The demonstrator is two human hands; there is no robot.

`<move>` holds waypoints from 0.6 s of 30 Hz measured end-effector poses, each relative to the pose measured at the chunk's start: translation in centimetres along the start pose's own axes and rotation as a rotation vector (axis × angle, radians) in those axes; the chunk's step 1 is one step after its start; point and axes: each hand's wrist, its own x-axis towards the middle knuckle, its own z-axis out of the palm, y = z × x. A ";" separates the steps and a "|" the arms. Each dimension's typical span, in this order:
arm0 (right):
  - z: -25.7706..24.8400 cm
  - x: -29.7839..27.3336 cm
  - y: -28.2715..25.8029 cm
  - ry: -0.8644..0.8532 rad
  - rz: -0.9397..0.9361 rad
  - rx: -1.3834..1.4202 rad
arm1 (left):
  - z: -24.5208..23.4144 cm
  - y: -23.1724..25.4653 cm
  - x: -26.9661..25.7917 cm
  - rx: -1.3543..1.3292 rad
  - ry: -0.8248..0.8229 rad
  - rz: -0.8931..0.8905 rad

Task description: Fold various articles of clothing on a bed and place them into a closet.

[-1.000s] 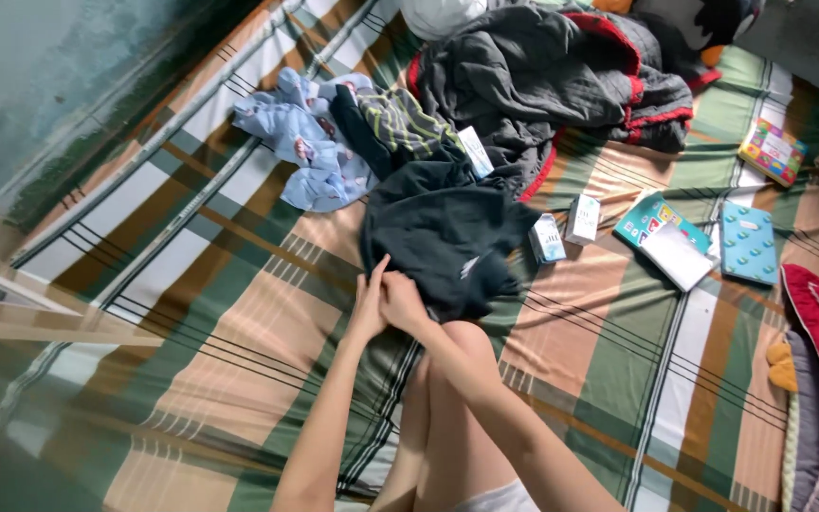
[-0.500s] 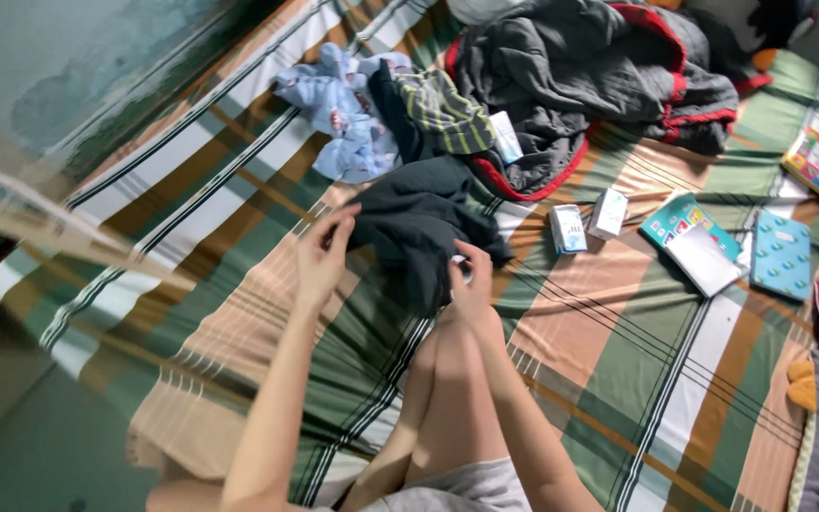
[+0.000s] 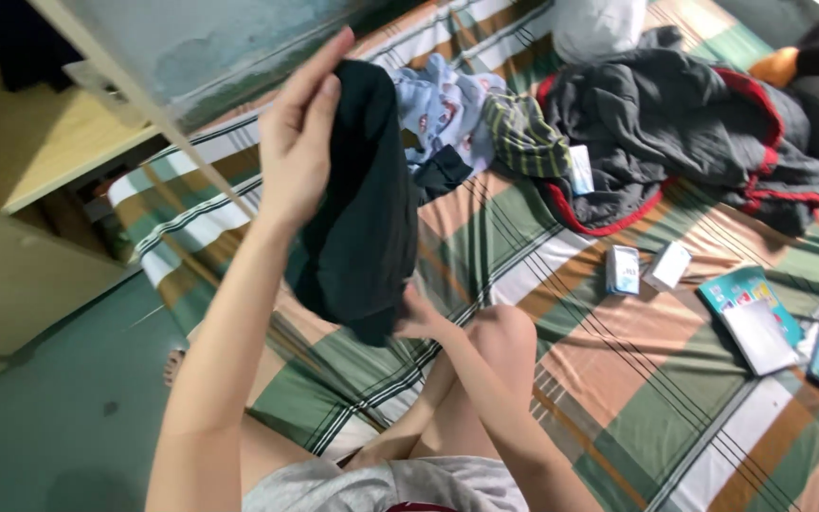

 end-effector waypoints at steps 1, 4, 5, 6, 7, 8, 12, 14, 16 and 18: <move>5.3 -4.2 -0.9 -0.003 0.010 0.000 | -1.3 0.5 -0.1 0.008 0.007 -0.002; 18.9 -9.9 -2.0 0.097 -0.342 0.018 | -5.2 1.5 -0.6 0.016 0.037 -0.067; 16.8 -10.3 -4.5 0.125 -0.467 0.018 | -6.6 1.5 -0.8 0.058 0.068 -0.139; 14.8 -10.6 -6.8 0.152 -0.593 0.018 | -8.0 1.6 -1.1 0.098 0.099 -0.211; 11.1 -9.9 -8.3 0.188 -0.719 0.028 | -9.7 -0.6 -2.6 0.097 0.097 -0.215; 7.6 -8.9 -9.6 0.223 -0.845 0.037 | -11.4 -2.8 -4.1 0.430 0.043 -0.121; 18.6 -9.2 -12.9 0.294 -0.757 -0.086 | -9.1 -4.7 -10.8 1.001 -0.268 -0.111; 21.3 -8.3 -11.7 0.287 -0.689 -0.215 | -4.0 -4.5 -15.0 0.746 -0.350 -0.179; 22.4 -7.7 -10.1 0.284 -0.612 -0.341 | 0.0 -6.0 -19.5 0.487 -0.426 -0.252; 22.2 -7.2 -8.5 0.318 -0.432 -0.364 | 2.9 -9.5 -23.5 0.420 -0.358 -0.444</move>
